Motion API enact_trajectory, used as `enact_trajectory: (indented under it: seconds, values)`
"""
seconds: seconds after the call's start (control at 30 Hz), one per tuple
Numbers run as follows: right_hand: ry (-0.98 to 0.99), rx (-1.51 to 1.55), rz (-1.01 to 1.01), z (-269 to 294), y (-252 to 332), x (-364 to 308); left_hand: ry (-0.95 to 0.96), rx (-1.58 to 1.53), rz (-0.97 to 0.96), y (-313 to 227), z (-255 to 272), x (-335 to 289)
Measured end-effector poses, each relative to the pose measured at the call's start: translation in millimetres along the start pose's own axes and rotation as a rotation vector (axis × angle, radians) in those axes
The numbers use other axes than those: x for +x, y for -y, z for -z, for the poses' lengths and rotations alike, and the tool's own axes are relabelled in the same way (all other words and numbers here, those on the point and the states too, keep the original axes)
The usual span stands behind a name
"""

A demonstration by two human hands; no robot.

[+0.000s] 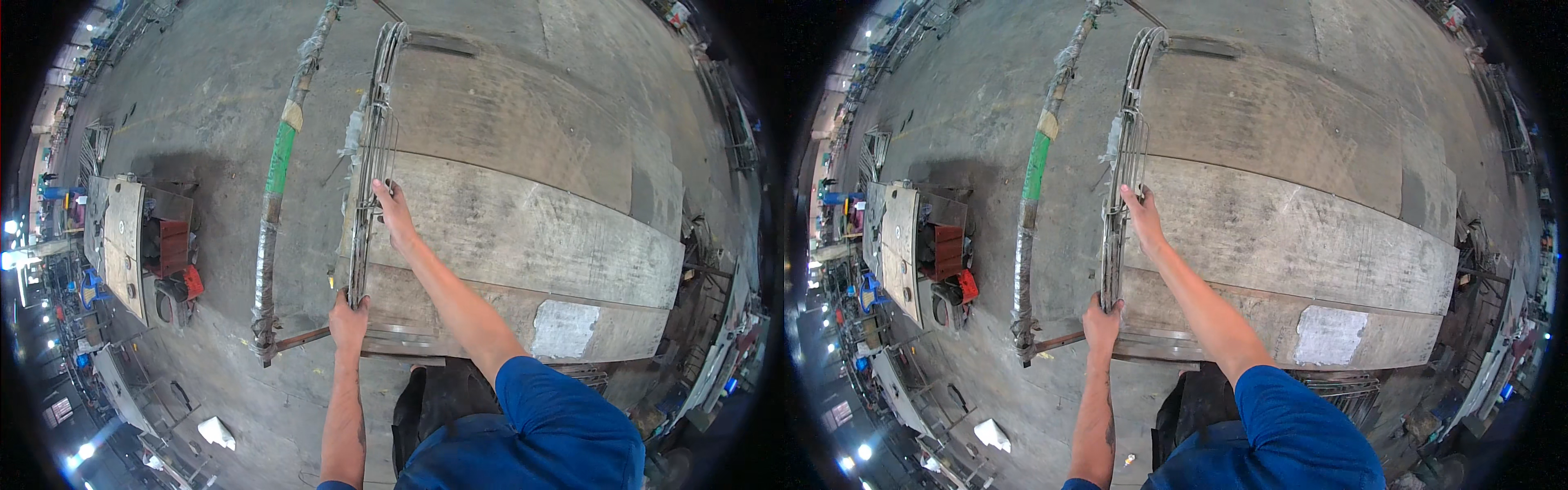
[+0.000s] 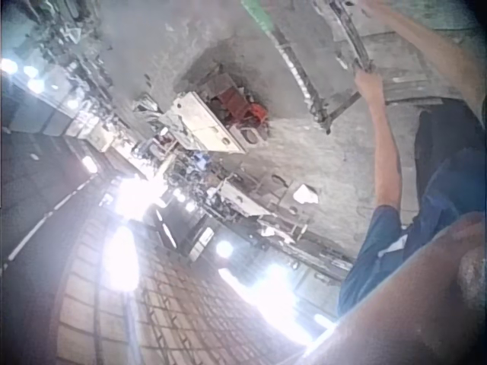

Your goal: The person attaches curved metal parts to a metal frame jig by hand.

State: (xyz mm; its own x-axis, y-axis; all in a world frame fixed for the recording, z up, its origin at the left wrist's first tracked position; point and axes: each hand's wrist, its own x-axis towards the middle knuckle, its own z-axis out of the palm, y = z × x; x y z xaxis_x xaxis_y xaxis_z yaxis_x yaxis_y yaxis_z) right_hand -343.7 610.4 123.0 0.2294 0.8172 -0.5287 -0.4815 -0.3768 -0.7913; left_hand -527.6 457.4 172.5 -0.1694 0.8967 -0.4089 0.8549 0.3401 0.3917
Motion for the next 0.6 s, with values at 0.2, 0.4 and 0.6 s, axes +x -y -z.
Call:
enact_trajectory:
  seconds: [0.2,0.4,0.6]
  values:
    - [-0.001,0.01,0.04,-1,-2,-21,-0.032,-0.057,-0.028,-1,3,-3]
    - [-0.135,-0.181,0.169,14,-18,-29,-0.076,0.094,-0.018,-2,3,-26]
    - [-0.252,-0.508,0.382,11,22,-17,-0.155,0.142,-0.206,17,-3,-23]
